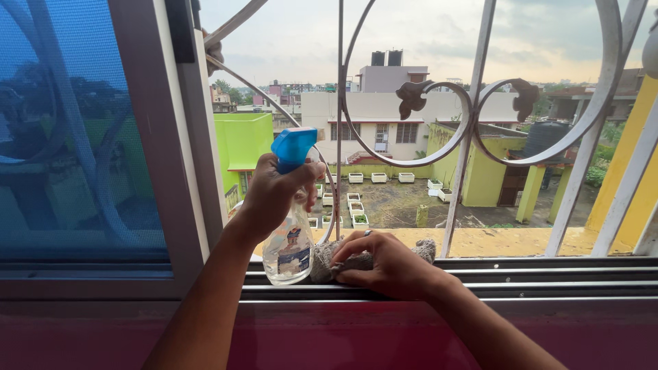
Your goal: The person sprays a cleaning solution onto the lower metal window frame and wipes it with a cloth. They repeatedly spray and wipe along the frame, moving from right to left and back, focusing on the horizontal track and vertical edges.
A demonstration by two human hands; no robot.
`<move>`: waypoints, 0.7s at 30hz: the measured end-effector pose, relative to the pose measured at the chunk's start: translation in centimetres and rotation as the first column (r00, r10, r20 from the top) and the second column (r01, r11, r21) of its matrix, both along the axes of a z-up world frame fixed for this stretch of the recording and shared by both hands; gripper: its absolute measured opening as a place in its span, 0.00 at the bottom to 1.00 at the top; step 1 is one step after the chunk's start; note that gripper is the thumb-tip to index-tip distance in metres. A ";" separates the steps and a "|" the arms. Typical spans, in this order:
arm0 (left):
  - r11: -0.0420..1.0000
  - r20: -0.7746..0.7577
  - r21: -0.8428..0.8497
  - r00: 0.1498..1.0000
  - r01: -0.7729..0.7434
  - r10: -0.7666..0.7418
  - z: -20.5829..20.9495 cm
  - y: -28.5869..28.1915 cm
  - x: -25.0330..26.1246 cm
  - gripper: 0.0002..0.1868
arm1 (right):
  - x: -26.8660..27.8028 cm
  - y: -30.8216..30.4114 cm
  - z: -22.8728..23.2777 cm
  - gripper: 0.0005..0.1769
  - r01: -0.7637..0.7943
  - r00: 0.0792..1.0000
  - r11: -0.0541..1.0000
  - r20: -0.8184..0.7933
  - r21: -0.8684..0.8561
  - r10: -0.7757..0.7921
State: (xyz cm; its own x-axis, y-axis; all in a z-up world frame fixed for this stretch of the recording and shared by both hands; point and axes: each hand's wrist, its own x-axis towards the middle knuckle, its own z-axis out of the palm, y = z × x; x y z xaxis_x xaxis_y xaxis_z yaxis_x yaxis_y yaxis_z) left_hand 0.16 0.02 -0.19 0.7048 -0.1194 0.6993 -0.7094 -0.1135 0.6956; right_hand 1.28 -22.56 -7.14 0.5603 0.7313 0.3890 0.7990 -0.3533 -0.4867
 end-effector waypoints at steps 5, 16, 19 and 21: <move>1.000 -0.014 -0.025 1.000 0.014 -0.014 0.0 0.0 0.1 0.13 | -0.9 0.0 -0.3 0.14 0.055 0.992 0.998 0.119 -0.032 -0.050; 1.000 -0.089 0.020 0.996 -0.023 0.025 0.3 0.0 -0.1 0.13 | -1.6 0.1 1.4 0.14 0.179 0.982 0.973 0.079 -0.148 -0.169; 1.000 -0.095 0.017 0.995 -0.003 0.005 0.4 0.0 -0.1 0.12 | -1.2 -1.0 1.6 0.14 0.200 0.980 0.960 0.054 -0.197 -0.193; 1.000 -0.089 -0.012 0.996 0.026 -0.027 0.2 0.3 -0.1 0.12 | -0.7 -2.5 1.7 0.16 0.268 0.960 0.924 -0.003 -0.273 -0.279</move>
